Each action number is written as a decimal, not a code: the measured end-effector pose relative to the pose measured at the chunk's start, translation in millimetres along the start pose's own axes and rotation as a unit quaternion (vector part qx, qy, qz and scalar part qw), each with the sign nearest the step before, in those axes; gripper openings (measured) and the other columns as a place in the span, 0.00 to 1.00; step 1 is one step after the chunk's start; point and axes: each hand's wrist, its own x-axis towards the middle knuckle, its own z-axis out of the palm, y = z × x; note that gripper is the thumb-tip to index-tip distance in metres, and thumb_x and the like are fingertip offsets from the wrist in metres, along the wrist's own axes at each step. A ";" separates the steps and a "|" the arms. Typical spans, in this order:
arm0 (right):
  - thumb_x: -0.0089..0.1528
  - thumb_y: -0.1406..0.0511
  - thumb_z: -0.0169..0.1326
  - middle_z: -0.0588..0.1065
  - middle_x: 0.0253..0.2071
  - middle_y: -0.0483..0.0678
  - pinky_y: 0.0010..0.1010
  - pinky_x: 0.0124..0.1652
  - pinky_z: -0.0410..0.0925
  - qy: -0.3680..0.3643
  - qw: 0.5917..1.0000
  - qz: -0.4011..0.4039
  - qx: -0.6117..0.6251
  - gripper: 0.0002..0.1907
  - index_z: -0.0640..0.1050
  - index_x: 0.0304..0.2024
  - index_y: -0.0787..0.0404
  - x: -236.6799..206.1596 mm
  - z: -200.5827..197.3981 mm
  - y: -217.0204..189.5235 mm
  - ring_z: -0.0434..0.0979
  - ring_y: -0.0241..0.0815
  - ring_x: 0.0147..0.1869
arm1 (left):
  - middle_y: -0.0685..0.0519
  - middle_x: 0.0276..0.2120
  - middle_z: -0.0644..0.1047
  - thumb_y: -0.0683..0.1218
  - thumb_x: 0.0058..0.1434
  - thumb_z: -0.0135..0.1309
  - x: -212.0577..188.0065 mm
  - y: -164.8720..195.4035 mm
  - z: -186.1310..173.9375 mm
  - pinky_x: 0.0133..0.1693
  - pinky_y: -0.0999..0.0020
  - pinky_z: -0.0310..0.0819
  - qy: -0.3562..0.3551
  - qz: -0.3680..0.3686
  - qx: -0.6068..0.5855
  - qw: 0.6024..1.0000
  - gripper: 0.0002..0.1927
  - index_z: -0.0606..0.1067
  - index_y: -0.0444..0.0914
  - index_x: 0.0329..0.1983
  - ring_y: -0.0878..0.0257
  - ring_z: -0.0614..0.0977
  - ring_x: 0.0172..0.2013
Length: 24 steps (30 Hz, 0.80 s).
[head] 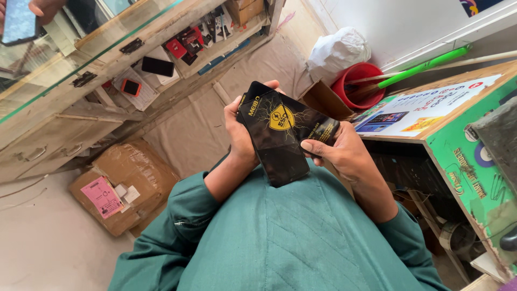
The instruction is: The person removes a screen protector from a smartphone, then wipes the screen with a cloth. The person sprays a cleaning solution onto the cloth and continues wiping the screen and edges of the phone.
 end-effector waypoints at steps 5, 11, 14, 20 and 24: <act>0.57 0.69 0.65 0.76 0.27 0.45 0.21 0.22 0.63 0.026 0.999 0.034 0.027 0.09 0.78 0.37 0.66 -6.6 5.8 -6.4 0.72 0.30 0.24 | 0.45 0.52 0.77 0.59 0.73 0.33 1.4 1.3 -2.4 0.57 0.61 0.72 -0.019 -0.013 -0.010 1.000 0.35 0.67 0.27 0.68 0.55 0.79 0.51; 0.57 0.66 0.66 0.77 0.27 0.46 0.20 0.22 0.64 0.040 0.999 0.022 0.008 0.11 0.78 0.37 0.65 -19.3 -0.1 -5.0 0.71 0.30 0.23 | 0.45 0.56 0.78 0.59 0.72 0.34 1.8 0.5 -4.4 0.60 0.61 0.72 0.046 -0.008 0.007 0.999 0.35 0.67 0.28 0.68 0.55 0.79 0.54; 0.58 0.66 0.66 0.77 0.26 0.49 0.22 0.22 0.64 0.044 0.998 0.038 -0.005 0.12 0.78 0.35 0.68 -23.9 -6.5 2.2 0.72 0.32 0.23 | 0.44 0.56 0.78 0.59 0.72 0.34 1.5 0.6 -2.8 0.60 0.60 0.72 0.007 -0.005 0.028 1.000 0.35 0.67 0.29 0.69 0.54 0.79 0.54; 0.56 0.66 0.66 0.79 0.35 0.47 0.24 0.35 0.71 -0.008 1.000 0.013 0.024 0.16 0.78 0.43 0.68 -19.2 -19.8 -2.7 0.77 0.32 0.35 | 0.45 0.56 0.78 0.59 0.71 0.34 5.0 3.0 11.5 0.62 0.59 0.71 0.000 -0.021 0.040 0.999 0.35 0.67 0.30 0.70 0.54 0.79 0.55; 0.55 0.66 0.67 0.81 0.41 0.46 0.27 0.45 0.73 -0.047 0.998 0.024 0.016 0.21 0.78 0.48 0.71 -4.4 -35.8 -25.2 0.80 0.33 0.43 | 0.45 0.55 0.78 0.60 0.72 0.34 5.5 5.1 24.8 0.61 0.58 0.72 -0.004 -0.076 0.021 0.997 0.35 0.66 0.31 0.72 0.54 0.80 0.54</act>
